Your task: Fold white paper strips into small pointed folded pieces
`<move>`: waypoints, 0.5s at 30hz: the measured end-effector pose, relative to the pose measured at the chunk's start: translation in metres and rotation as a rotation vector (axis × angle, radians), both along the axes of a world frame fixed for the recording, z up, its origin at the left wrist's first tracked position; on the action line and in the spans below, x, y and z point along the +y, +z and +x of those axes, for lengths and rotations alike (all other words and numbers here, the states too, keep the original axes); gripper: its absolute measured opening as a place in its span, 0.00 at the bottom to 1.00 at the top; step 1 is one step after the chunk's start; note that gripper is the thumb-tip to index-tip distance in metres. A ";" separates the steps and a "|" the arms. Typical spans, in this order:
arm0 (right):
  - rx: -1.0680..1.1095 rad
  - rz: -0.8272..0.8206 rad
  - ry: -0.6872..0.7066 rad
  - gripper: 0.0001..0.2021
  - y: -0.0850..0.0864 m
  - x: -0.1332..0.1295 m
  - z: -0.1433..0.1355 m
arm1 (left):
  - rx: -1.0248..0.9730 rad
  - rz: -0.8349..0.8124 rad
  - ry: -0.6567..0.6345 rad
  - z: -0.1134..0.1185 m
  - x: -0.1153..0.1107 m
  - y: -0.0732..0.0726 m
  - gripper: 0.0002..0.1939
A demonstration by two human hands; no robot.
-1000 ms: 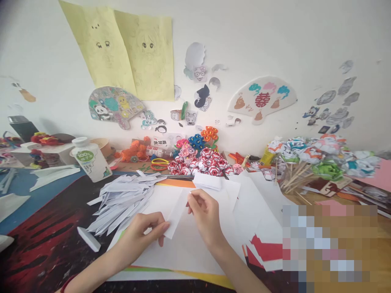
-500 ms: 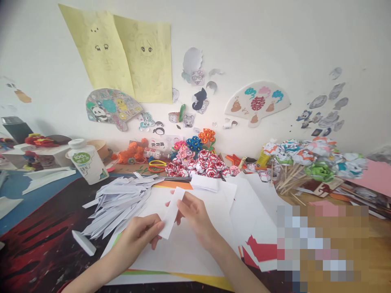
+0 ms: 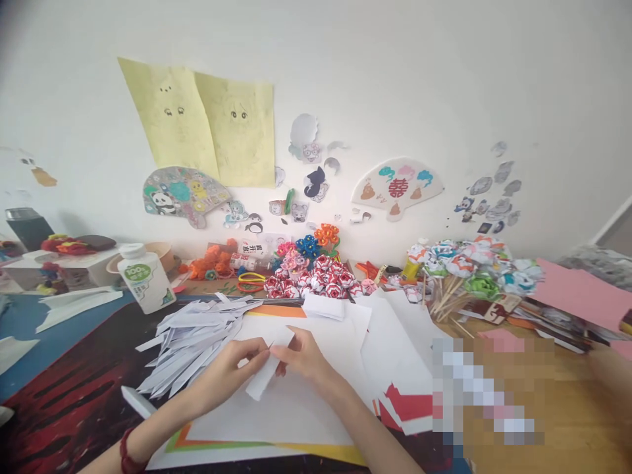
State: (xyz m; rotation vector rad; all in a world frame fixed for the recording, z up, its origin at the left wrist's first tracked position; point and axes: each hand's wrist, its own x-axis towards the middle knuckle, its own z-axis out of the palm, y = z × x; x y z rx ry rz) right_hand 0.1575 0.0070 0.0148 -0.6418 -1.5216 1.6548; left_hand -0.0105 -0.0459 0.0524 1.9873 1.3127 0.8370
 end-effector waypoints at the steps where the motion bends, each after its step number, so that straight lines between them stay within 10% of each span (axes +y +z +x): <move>1: -0.001 -0.015 0.003 0.15 0.004 0.001 -0.001 | 0.017 0.002 -0.010 0.001 0.002 0.002 0.17; 6: -0.030 -0.007 -0.142 0.16 0.013 0.015 -0.014 | -0.006 0.045 0.106 0.006 0.017 -0.004 0.13; 15: -0.003 -0.051 -0.489 0.16 -0.020 0.054 0.008 | -0.028 -0.083 0.114 0.011 0.011 -0.033 0.11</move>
